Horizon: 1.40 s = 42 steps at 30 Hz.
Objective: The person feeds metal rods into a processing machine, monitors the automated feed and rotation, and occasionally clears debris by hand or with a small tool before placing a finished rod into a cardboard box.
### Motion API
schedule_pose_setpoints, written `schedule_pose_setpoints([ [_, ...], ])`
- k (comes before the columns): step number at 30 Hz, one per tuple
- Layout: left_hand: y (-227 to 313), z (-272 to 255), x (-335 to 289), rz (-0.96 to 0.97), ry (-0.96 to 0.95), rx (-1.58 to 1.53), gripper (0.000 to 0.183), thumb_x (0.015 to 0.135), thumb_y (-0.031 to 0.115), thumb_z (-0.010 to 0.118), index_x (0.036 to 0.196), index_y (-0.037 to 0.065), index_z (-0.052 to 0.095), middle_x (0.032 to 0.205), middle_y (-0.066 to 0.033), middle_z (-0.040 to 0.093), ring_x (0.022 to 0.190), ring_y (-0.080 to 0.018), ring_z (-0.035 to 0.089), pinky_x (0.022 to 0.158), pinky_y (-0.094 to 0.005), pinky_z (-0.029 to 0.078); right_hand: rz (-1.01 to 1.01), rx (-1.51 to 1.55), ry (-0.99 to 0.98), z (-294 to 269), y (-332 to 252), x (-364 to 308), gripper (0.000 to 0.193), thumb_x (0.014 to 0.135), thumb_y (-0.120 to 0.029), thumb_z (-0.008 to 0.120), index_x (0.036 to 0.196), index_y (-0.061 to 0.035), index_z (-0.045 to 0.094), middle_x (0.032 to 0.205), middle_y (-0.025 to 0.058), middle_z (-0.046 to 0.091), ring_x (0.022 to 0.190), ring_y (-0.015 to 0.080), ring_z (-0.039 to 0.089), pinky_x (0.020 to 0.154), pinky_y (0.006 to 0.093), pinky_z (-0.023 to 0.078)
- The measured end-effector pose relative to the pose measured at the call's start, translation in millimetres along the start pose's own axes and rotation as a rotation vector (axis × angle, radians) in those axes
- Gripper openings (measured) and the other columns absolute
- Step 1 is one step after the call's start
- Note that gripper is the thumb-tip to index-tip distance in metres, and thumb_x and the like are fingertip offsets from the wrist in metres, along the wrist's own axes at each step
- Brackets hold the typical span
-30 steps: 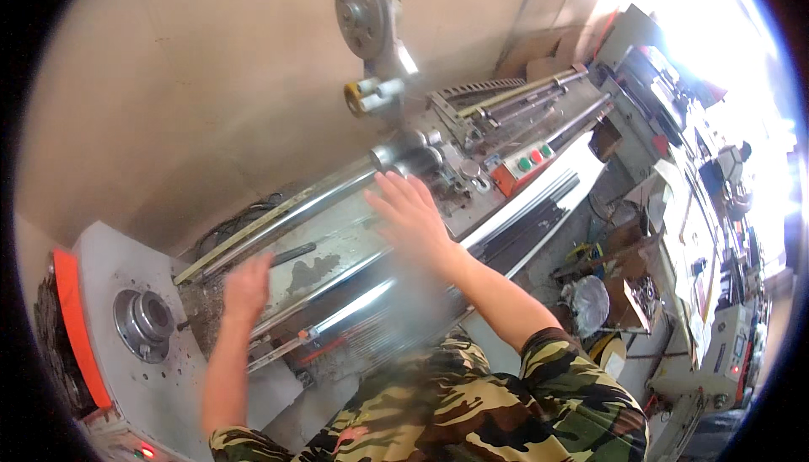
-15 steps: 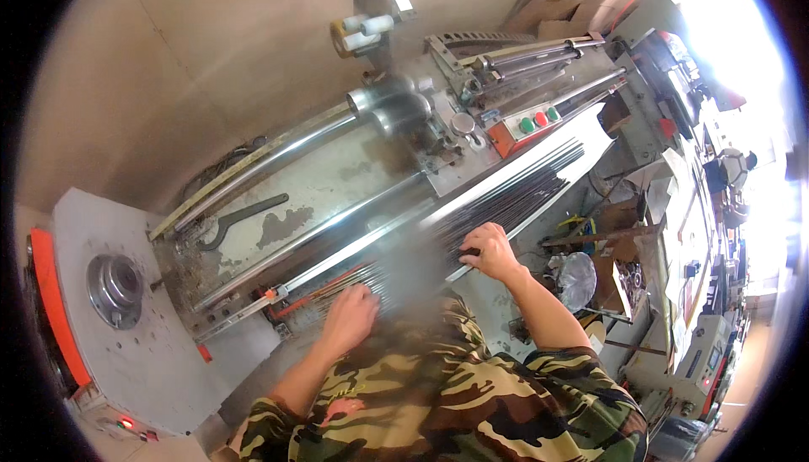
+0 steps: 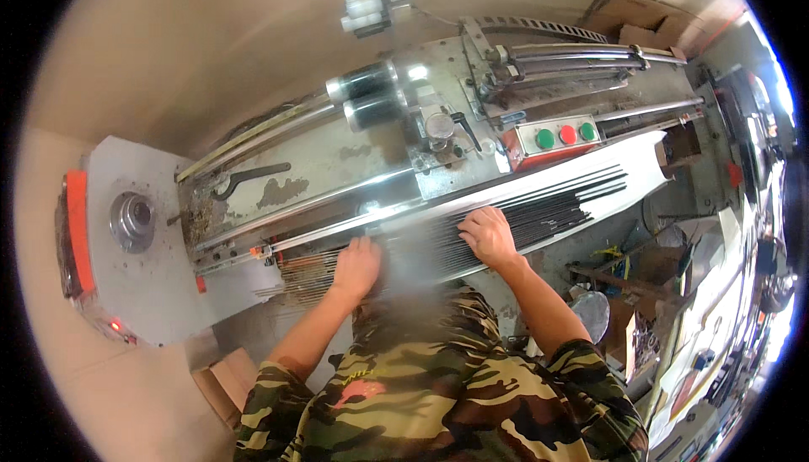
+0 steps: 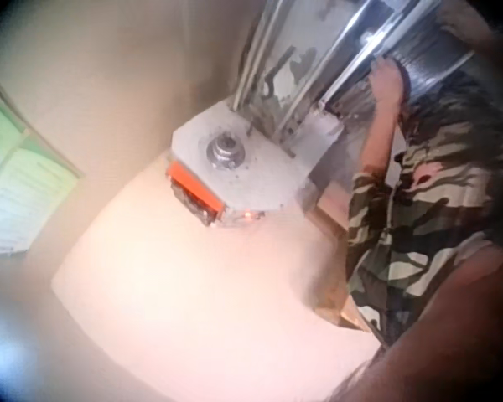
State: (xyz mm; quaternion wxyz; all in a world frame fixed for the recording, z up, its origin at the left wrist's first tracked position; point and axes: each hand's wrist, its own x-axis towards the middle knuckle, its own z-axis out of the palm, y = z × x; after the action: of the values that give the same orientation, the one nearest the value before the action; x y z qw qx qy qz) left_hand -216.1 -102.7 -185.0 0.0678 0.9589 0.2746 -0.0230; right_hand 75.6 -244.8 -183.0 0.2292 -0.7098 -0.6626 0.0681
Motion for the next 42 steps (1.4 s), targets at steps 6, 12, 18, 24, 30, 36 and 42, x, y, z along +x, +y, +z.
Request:
schedule_pose_setpoints([
  [6, 11, -80, -21, -0.044, -0.032, 0.034, 0.011, 0.082, 0.01, 0.062, 0.09, 0.005, 0.058, 0.089, -0.0112, 0.057, 0.088, -0.0297, 0.062, 0.073, -0.0404, 0.055, -0.041, 0.0, -0.218, -28, 4, 8, 0.019, 0.08, -0.019, 0.079, 0.095, -0.0083, 0.075, 0.089, 0.0079, 0.072, 0.081, 0.0301, 0.069, 0.078, 0.0416, 0.054],
  [12, -82, -148, 12, -0.178, -0.305, -0.5, 0.048, 0.079, 0.026, 0.083, 0.119, 0.006, 0.067, 0.106, -0.0144, 0.071, 0.101, -0.0287, 0.069, 0.09, -0.0399, 0.054, -0.162, -0.086, -0.302, -124, -74, 98, 0.022, 0.089, -0.034, 0.07, 0.086, -0.0132, 0.077, 0.082, 0.0066, 0.071, 0.069, 0.0292, 0.068, 0.061, 0.0393, 0.054],
  [18, -159, -170, 243, -0.43, 0.181, -1.027, 0.085, 0.082, 0.049, 0.08, 0.139, -0.006, 0.052, 0.127, -0.0186, 0.064, 0.113, -0.0243, 0.063, 0.098, -0.038, 0.05, -0.053, -0.216, -0.113, -139, -70, 199, 0.019, 0.088, -0.035, 0.069, 0.088, -0.018, 0.078, 0.125, 0.01, 0.066, 0.08, 0.031, 0.071, 0.068, 0.042, 0.056],
  [24, -174, -157, 329, -0.169, -0.399, -1.085, 0.079, 0.079, 0.044, 0.084, 0.14, 0.002, 0.055, 0.134, -0.0126, 0.062, 0.121, -0.0209, 0.058, 0.104, -0.0353, 0.046, -0.108, -0.4, -0.28, -101, -76, 247, 0.018, 0.087, -0.035, 0.066, 0.093, -0.0216, 0.078, 0.154, 0.0125, 0.045, 0.083, 0.0346, 0.072, 0.073, 0.0469, 0.057],
  [30, -186, -108, 351, 0.124, -0.679, -1.477, 0.056, 0.087, 0.04, 0.076, 0.132, 0.007, 0.065, 0.14, -0.0079, 0.06, 0.132, -0.0212, 0.05, 0.114, -0.0384, 0.034, -0.063, -0.276, -0.348, -112, -83, 222, 0.018, 0.086, -0.033, 0.067, 0.084, -0.0176, 0.076, 0.155, 0.0124, 0.045, 0.077, 0.0325, 0.072, 0.071, 0.0476, 0.056],
  [36, -170, -69, 340, -0.345, -0.685, -1.98, 0.039, 0.091, 0.034, 0.071, 0.121, 0.007, 0.07, 0.112, -0.0093, 0.073, 0.098, -0.02, 0.069, 0.092, -0.0349, 0.054, -0.095, -0.285, -0.351, -127, -86, 255, 0.027, 0.089, -0.037, 0.067, 0.084, -0.0127, 0.076, 0.149, 0.0175, 0.049, 0.079, 0.026, 0.073, 0.068, 0.0399, 0.057],
  [42, -172, -89, 339, -0.063, -0.439, -1.512, 0.036, 0.091, 0.033, 0.069, 0.115, 0.007, 0.072, 0.109, -0.0053, 0.073, 0.094, -0.0166, 0.068, 0.084, -0.0345, 0.055, -0.03, -0.239, -0.486, -119, -66, 285, 0.029, 0.091, -0.038, 0.067, 0.103, -0.0139, 0.075, 0.153, 0.0156, 0.045, 0.088, 0.0336, 0.072, 0.078, 0.0458, 0.056],
])
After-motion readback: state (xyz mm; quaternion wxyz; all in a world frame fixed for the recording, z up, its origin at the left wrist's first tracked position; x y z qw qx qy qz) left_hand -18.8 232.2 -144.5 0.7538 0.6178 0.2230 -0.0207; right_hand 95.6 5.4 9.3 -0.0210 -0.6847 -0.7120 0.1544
